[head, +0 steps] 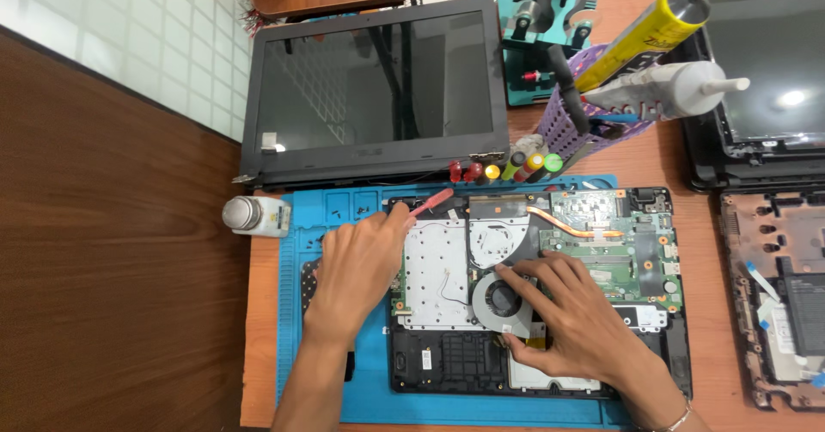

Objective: The person cleans the internal components of an open laptop using a brush and then repositions a cooling fan, connecting a ribbon cable to the motherboard.

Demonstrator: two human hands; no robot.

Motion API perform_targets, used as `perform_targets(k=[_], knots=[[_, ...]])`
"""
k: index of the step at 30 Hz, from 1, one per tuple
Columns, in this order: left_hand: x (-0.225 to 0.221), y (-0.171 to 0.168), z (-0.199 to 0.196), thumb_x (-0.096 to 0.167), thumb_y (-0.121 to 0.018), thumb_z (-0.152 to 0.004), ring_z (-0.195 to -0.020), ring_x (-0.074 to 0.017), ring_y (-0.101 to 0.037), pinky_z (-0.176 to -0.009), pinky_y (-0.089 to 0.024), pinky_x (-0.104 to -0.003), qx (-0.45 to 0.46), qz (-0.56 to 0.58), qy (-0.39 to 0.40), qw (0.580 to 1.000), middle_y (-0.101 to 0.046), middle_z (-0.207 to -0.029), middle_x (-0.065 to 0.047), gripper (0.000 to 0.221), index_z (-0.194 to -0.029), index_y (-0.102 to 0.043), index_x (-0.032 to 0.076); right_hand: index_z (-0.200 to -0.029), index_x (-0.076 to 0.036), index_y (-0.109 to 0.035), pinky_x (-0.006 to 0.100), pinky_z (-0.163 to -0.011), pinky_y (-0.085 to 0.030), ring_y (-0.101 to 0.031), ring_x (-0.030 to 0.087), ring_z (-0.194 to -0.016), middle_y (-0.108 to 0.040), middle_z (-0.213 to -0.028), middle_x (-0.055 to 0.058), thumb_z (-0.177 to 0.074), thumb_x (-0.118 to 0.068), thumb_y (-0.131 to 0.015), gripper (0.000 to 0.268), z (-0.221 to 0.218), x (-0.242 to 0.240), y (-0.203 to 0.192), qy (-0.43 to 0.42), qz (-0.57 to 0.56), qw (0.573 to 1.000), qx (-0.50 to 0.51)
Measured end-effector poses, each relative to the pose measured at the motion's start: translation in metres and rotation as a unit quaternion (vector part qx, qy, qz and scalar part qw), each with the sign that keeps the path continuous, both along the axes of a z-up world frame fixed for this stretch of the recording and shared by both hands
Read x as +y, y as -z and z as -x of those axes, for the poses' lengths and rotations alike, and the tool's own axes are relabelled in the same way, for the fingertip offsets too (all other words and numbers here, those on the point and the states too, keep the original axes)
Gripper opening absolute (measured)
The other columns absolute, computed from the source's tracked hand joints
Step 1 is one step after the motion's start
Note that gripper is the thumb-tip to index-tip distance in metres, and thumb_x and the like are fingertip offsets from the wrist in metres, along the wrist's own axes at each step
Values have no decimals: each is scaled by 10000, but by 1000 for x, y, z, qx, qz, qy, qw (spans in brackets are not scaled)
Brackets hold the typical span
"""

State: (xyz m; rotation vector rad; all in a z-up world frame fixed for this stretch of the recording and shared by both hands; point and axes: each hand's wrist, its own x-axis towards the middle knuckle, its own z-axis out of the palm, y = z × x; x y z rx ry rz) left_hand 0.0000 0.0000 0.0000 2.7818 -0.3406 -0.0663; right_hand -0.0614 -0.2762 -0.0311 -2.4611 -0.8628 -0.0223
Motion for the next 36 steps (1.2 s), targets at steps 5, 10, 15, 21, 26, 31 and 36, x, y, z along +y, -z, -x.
perform_targets(k=[5, 10, 15, 21, 26, 31, 36], knots=[[-6, 3, 4, 267, -552, -1013, -604, -398, -673, -501, -504, -527, -10, 24, 6, 1000, -690, -713, -154, 259, -923, -631, 38, -1378, -61, -561, 534, -982, -440, -522, 403, -1133, -591, -1201, 154, -730, -407, -783, 768, 1, -1, 0, -1, -4, 1000, -7], [10, -7, 28, 243, -527, -1026, -663, -427, -675, -559, -509, -542, -14, 30, -71, 997, -723, -864, -151, 245, -946, -634, 37, -1378, -60, -556, 530, -977, -458, -530, 403, -1141, -592, -1210, 153, -731, -371, -794, 757, 1, -2, -2, -2, -19, 1000, -17], [20, 4, 73, 148, -468, -1019, -752, -384, -706, -631, -533, -520, 20, 62, -183, 981, -707, -949, -162, 312, -1273, -618, 44, -1387, -69, -555, 534, -982, -472, -544, 413, -1162, -601, -1229, 157, -722, -365, -802, 768, 4, -4, -1, 6, -25, 1000, -17], [9, 28, 103, 267, -559, -1002, -799, -288, -744, -700, -546, -451, 59, 77, -361, 927, -764, -879, -67, 205, -1116, -674, 140, -1352, -85, -576, 546, -1040, -460, -547, 412, -1203, -614, -1243, 142, -699, -409, -800, 763, 4, -8, 5, 18, -16, 999, -30], [3, 30, 108, 268, -561, -1000, -790, -268, -749, -678, -550, -430, 25, 141, -372, 917, -763, -888, -67, 209, -1097, -656, 109, -1345, -86, -599, 548, -1035, -467, -546, 409, -1214, -616, -1236, 144, -691, -420, -803, 762, 6, -10, 7, 32, -11, 999, -26], [-14, 23, 105, 219, -588, -985, -897, -257, -687, -728, -539, -403, -53, 210, -299, 929, -684, -945, -87, 170, -1049, -660, 79, -1347, -78, -597, 543, -1042, -457, -547, 397, -1200, -612, -1228, 146, -692, -413, -813, 767, 4, -10, 2, 30, -14, 999, -32], [-33, 7, 91, 143, -633, -967, -872, -279, -558, -780, -475, -440, -99, 264, -199, 939, -573, -886, -113, 116, -1000, -655, 35, -1350, -62, -591, 508, -1015, -459, -562, 356, -1134, -604, -1236, 151, -715, -360, -822, 738, 3, -12, -8, 50, -21, 998, -18]])
